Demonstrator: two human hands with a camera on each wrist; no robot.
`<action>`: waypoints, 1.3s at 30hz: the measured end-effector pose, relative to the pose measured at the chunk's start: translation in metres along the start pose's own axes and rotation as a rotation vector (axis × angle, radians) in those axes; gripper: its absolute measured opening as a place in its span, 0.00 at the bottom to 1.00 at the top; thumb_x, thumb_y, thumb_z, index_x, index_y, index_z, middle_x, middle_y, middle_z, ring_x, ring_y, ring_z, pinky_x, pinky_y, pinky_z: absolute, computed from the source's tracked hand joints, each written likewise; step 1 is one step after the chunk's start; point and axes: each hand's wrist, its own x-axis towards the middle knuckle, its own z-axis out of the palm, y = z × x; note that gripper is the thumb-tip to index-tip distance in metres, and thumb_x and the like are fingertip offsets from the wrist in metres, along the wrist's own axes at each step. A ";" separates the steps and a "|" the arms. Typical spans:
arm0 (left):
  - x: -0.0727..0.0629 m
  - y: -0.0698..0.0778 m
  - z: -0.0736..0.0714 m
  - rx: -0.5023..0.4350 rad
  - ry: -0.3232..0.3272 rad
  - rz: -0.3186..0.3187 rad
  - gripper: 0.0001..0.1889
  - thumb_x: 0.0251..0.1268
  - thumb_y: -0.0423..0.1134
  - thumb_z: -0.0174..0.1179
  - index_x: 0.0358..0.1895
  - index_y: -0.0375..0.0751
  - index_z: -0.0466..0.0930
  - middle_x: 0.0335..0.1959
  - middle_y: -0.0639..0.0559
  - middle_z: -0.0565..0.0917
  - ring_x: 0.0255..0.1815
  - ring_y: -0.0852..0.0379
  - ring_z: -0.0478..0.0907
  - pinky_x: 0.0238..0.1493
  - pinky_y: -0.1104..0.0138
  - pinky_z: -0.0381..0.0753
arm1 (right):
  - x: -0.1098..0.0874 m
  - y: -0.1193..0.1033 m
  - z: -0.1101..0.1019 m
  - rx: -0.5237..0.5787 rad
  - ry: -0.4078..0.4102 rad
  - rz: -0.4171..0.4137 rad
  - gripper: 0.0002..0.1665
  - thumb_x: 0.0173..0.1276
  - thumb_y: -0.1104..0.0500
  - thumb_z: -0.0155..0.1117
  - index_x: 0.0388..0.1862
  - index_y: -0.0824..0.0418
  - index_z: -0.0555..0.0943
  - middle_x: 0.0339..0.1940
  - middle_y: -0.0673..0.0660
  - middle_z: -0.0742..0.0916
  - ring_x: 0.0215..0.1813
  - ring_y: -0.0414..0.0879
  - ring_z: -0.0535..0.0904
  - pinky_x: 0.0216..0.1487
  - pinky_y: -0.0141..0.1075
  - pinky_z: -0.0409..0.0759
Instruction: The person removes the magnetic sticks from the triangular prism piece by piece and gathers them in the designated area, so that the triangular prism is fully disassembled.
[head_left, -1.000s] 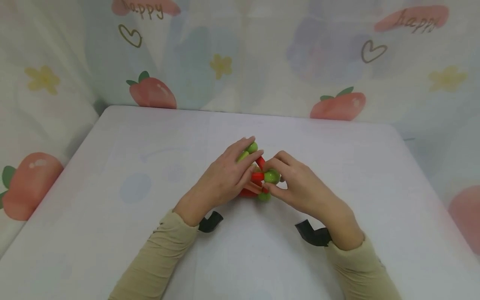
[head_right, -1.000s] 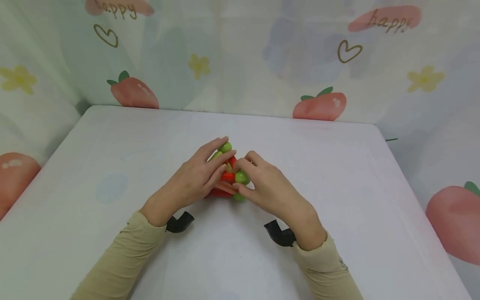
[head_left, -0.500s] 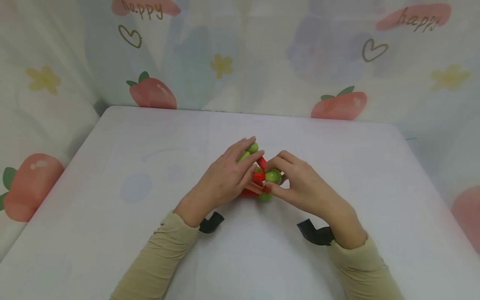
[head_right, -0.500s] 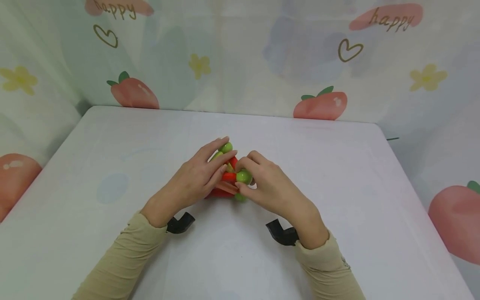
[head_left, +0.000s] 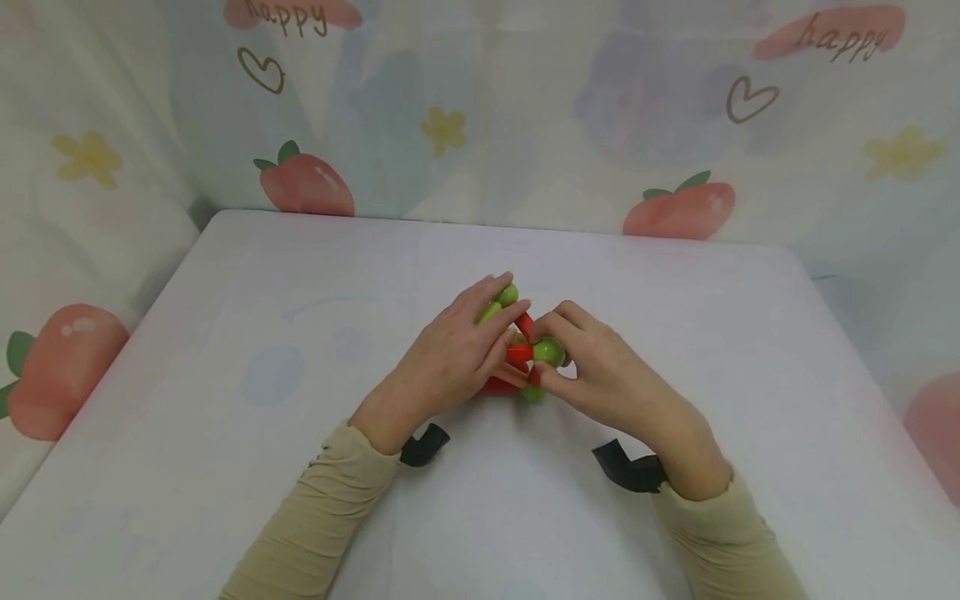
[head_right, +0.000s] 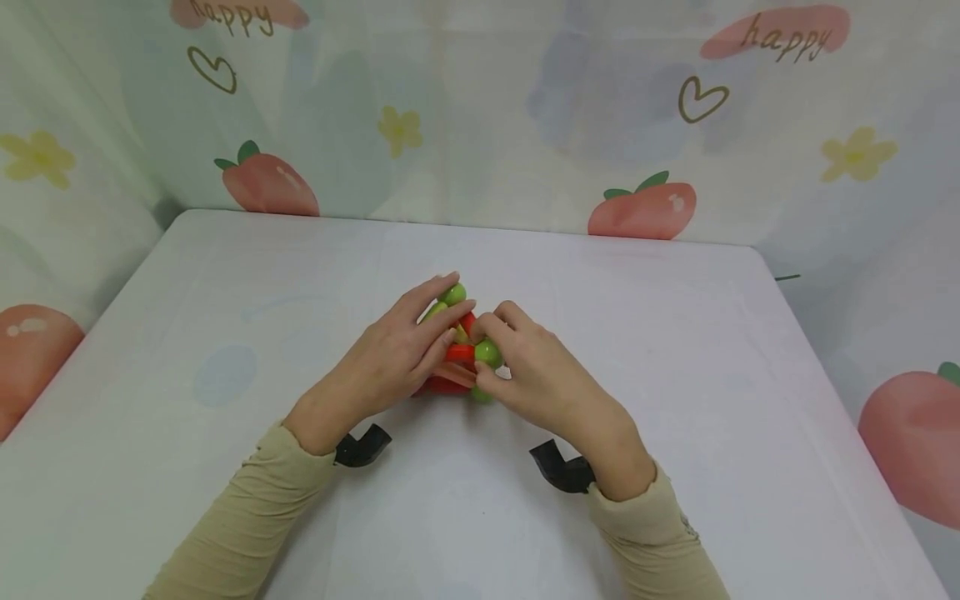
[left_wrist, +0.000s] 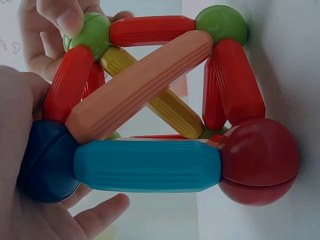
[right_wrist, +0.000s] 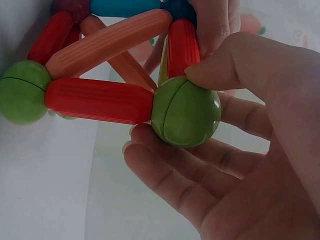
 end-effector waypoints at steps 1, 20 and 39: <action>0.000 0.000 0.000 0.001 0.001 -0.001 0.22 0.76 0.41 0.49 0.69 0.44 0.71 0.75 0.42 0.63 0.77 0.46 0.61 0.75 0.59 0.65 | 0.000 -0.001 0.000 -0.009 -0.001 0.002 0.15 0.61 0.64 0.69 0.47 0.59 0.79 0.43 0.51 0.79 0.37 0.40 0.76 0.37 0.33 0.81; 0.000 -0.001 0.002 0.002 0.035 0.021 0.21 0.76 0.40 0.49 0.68 0.43 0.73 0.74 0.41 0.65 0.76 0.45 0.63 0.74 0.59 0.66 | 0.002 -0.004 0.007 -0.103 0.035 0.022 0.14 0.58 0.64 0.68 0.43 0.59 0.78 0.40 0.51 0.79 0.33 0.40 0.76 0.34 0.32 0.80; 0.001 0.002 0.000 0.000 0.028 0.010 0.22 0.75 0.40 0.49 0.69 0.42 0.72 0.75 0.42 0.65 0.76 0.45 0.63 0.74 0.58 0.66 | 0.000 0.000 0.006 -0.087 0.026 0.097 0.11 0.61 0.67 0.61 0.44 0.62 0.77 0.42 0.54 0.79 0.35 0.44 0.77 0.35 0.35 0.80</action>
